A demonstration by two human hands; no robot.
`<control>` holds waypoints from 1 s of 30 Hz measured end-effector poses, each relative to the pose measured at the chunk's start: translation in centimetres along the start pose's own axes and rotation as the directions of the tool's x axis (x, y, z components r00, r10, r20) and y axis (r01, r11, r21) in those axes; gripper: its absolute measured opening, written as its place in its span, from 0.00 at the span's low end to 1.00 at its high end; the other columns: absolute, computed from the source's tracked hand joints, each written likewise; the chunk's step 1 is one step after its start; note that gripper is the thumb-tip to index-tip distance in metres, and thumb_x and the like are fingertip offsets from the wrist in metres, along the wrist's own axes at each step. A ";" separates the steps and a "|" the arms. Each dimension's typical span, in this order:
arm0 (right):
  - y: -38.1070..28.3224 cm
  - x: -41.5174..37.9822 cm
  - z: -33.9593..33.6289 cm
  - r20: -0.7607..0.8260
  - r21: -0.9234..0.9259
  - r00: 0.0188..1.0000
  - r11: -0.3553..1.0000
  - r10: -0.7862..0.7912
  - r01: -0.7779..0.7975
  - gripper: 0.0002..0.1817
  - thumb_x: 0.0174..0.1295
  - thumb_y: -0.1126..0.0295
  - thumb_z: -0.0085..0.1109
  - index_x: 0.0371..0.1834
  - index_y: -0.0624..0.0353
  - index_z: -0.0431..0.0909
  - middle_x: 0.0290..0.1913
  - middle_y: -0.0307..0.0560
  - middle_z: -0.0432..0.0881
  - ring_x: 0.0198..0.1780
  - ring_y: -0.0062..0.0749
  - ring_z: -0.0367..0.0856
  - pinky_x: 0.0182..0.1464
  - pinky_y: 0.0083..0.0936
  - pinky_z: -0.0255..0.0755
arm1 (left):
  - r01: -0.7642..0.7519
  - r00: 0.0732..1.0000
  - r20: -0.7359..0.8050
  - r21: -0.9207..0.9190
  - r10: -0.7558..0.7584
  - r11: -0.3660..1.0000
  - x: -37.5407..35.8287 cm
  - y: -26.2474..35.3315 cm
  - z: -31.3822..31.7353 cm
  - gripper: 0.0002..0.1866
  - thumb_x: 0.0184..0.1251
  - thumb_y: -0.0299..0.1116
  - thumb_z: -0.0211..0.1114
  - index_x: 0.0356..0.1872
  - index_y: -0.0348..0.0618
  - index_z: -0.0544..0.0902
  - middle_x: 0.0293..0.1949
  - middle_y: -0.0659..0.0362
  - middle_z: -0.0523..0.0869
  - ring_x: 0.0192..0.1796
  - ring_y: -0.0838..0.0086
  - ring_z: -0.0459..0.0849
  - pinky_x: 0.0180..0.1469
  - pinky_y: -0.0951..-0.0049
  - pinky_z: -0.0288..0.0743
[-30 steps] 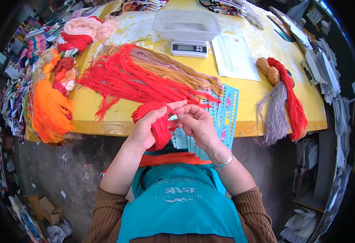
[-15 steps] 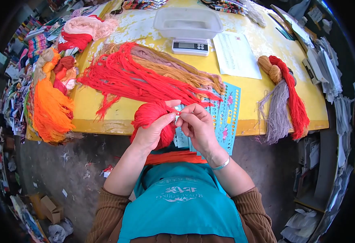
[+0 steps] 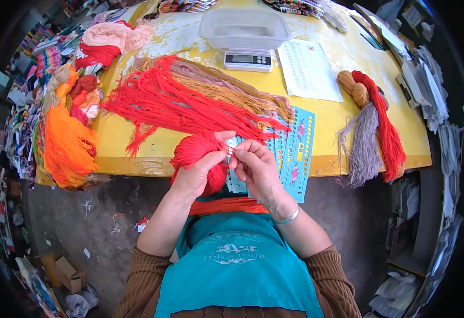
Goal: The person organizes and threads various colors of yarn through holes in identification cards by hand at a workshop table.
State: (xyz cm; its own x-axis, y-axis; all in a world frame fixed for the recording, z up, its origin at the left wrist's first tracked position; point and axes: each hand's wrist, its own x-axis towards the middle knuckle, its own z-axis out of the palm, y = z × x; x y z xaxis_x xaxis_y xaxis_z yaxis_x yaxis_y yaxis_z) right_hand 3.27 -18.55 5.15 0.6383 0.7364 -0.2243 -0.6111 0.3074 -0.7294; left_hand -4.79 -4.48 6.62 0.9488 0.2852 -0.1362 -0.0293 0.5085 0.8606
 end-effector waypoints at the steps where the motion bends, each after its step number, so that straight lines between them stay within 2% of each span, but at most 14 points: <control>1: 0.0 0.0 0.0 0.000 0.001 1.000 1.000 0.000 0.000 0.04 0.69 0.72 0.53 0.35 0.57 0.75 0.26 0.42 0.81 0.18 0.17 0.68 0.19 0.13 0.56 | 0.001 1.000 0.000 0.001 -0.001 1.000 0.0 0.1 0.1 0.21 0.65 0.22 0.58 0.60 0.34 0.75 0.40 0.61 0.81 0.44 0.80 0.79 0.52 0.76 0.73; 10: -0.1 0.0 -0.3 -0.005 -0.030 1.000 1.000 0.002 -0.002 0.03 0.69 0.72 0.54 0.38 0.58 0.75 0.25 0.40 0.80 0.18 0.14 0.68 0.19 0.11 0.56 | 0.024 0.999 0.026 0.001 -0.024 1.000 0.0 0.0 -0.2 0.22 0.65 0.22 0.58 0.61 0.34 0.75 0.38 0.63 0.80 0.43 0.81 0.78 0.51 0.77 0.73; 12: -0.1 0.0 -0.3 -0.007 -0.165 1.000 0.986 -0.008 0.007 0.02 0.68 0.73 0.55 0.38 0.59 0.76 0.26 0.40 0.80 0.17 0.13 0.67 0.19 0.11 0.55 | 0.015 0.999 0.037 0.020 -0.016 1.000 0.1 0.0 -0.3 0.22 0.64 0.22 0.58 0.61 0.35 0.76 0.38 0.63 0.79 0.41 0.81 0.78 0.49 0.78 0.72; 16: -0.3 -0.1 -0.2 -0.001 -0.184 1.000 0.983 -0.014 0.014 0.02 0.68 0.73 0.55 0.39 0.59 0.76 0.25 0.40 0.80 0.17 0.12 0.66 0.19 0.11 0.54 | 0.011 0.999 0.035 0.032 -0.013 0.999 0.1 0.0 -0.3 0.22 0.64 0.22 0.59 0.60 0.36 0.76 0.37 0.64 0.79 0.40 0.82 0.77 0.47 0.79 0.72; 18: -0.5 -0.1 -0.2 0.004 -0.171 1.000 0.985 -0.001 0.002 0.02 0.66 0.73 0.57 0.39 0.59 0.77 0.26 0.37 0.81 0.19 0.11 0.69 0.21 0.09 0.59 | 0.012 0.999 0.030 0.040 -0.014 0.999 0.1 0.1 -0.2 0.21 0.64 0.22 0.59 0.60 0.36 0.77 0.37 0.64 0.79 0.40 0.82 0.77 0.48 0.79 0.71; 22: -0.4 -0.2 -0.2 0.008 -0.203 1.000 0.979 0.016 -0.014 0.03 0.65 0.73 0.59 0.38 0.59 0.77 0.26 0.37 0.81 0.20 0.11 0.70 0.21 0.09 0.59 | 0.012 0.999 0.031 0.044 -0.014 0.999 0.1 -0.1 -0.4 0.21 0.64 0.22 0.59 0.60 0.36 0.77 0.37 0.64 0.78 0.41 0.82 0.77 0.47 0.79 0.72; 24: -0.2 -0.1 -0.2 -0.004 -0.273 1.000 0.961 -0.031 0.029 0.04 0.64 0.73 0.60 0.38 0.59 0.77 0.26 0.37 0.81 0.20 0.11 0.70 0.21 0.09 0.59 | -0.016 0.999 0.052 0.086 0.012 0.996 0.1 -0.3 -0.5 0.21 0.64 0.22 0.60 0.60 0.36 0.77 0.38 0.63 0.79 0.41 0.82 0.77 0.47 0.79 0.72; 27: 0.0 0.0 -0.6 -0.024 -0.284 0.998 0.958 -0.052 0.043 0.03 0.66 0.72 0.58 0.38 0.58 0.76 0.25 0.37 0.80 0.19 0.11 0.69 0.20 0.10 0.58 | -0.013 0.999 0.033 0.131 0.009 0.991 -0.1 0.0 -0.2 0.21 0.65 0.23 0.61 0.59 0.36 0.77 0.39 0.63 0.81 0.42 0.82 0.77 0.47 0.80 0.72; 28: 0.0 0.1 -0.6 -0.024 -0.284 0.998 0.958 -0.051 0.042 0.03 0.66 0.72 0.58 0.38 0.58 0.76 0.25 0.37 0.80 0.19 0.11 0.69 0.20 0.10 0.58 | -0.013 0.999 0.033 0.131 0.008 0.991 -0.1 0.0 -0.2 0.21 0.65 0.23 0.61 0.59 0.36 0.77 0.39 0.63 0.81 0.42 0.82 0.77 0.47 0.80 0.72; 30: 0.1 0.2 -0.8 -0.047 -0.053 0.999 0.998 -0.022 0.020 0.02 0.68 0.72 0.56 0.38 0.57 0.74 0.23 0.37 0.79 0.18 0.12 0.67 0.19 0.11 0.56 | 0.041 0.998 0.047 0.058 -0.043 0.997 0.0 -0.1 -0.4 0.20 0.66 0.25 0.62 0.60 0.35 0.76 0.40 0.62 0.82 0.41 0.82 0.78 0.46 0.79 0.73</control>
State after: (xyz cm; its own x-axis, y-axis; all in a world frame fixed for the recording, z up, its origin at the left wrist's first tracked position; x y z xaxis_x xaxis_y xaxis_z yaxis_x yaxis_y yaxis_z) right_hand 3.73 -18.81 4.55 0.6728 0.7005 -0.2382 -0.5726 0.2892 -0.7671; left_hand -4.93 -4.21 6.32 0.9629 0.2242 -0.1502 0.0276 0.4716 0.8814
